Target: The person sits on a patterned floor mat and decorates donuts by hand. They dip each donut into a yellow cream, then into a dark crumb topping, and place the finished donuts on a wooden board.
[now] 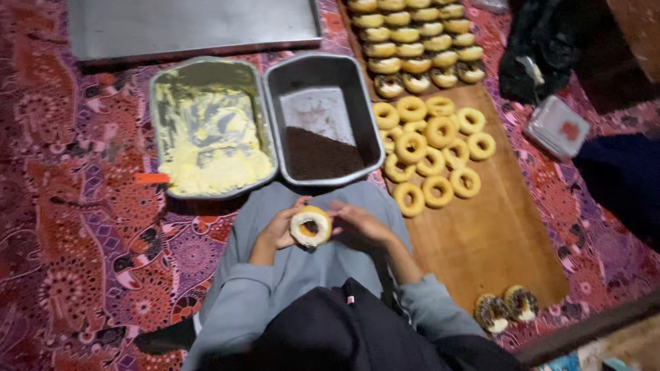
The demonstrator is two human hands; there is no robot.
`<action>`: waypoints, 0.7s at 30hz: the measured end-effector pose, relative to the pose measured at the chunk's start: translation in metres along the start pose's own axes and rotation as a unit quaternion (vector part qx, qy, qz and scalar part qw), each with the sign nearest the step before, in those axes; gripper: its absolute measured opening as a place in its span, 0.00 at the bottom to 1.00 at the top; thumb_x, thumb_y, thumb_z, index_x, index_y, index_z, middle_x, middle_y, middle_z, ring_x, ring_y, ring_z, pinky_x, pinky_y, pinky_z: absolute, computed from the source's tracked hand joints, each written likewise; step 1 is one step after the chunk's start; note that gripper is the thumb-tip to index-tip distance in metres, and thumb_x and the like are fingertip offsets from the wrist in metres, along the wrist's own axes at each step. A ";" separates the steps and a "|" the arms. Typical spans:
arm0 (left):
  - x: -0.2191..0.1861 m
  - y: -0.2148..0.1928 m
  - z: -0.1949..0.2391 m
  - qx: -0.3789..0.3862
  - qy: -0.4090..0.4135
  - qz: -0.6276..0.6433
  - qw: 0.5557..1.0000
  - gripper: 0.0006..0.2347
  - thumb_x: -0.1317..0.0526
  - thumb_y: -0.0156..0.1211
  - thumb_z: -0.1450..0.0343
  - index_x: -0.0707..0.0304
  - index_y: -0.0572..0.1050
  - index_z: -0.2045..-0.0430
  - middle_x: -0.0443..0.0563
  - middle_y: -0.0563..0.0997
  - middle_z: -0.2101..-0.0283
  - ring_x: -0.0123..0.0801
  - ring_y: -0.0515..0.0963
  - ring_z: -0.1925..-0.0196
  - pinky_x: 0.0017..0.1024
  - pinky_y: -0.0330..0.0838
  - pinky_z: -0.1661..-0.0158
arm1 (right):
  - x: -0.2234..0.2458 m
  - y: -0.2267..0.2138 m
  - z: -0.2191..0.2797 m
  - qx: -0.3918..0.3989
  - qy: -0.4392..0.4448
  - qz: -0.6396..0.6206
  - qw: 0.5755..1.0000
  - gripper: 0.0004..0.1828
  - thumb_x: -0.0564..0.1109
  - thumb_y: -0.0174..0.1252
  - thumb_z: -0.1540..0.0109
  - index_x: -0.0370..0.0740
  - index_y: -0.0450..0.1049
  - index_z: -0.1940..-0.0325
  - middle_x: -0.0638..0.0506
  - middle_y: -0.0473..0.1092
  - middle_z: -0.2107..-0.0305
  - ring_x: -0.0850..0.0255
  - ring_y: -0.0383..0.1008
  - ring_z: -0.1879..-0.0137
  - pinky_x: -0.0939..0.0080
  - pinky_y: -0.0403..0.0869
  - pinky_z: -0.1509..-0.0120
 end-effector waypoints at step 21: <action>-0.020 0.032 0.014 0.080 -0.138 0.190 0.969 0.22 0.37 0.49 0.28 0.41 0.70 0.43 0.68 0.67 0.33 0.63 0.66 0.32 0.82 0.51 0.41 | 0.093 -0.059 -0.180 -0.164 -0.024 0.725 0.668 0.21 0.54 0.64 0.45 0.48 0.84 0.50 0.46 0.81 0.62 0.52 0.78 0.57 0.44 0.69 0.57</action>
Point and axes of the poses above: each hand's wrist, its own z-axis away from the middle knuckle, its own y-axis out of the palm, x = y × z, the point moved 10 cm from there along -z, towards the middle knuckle
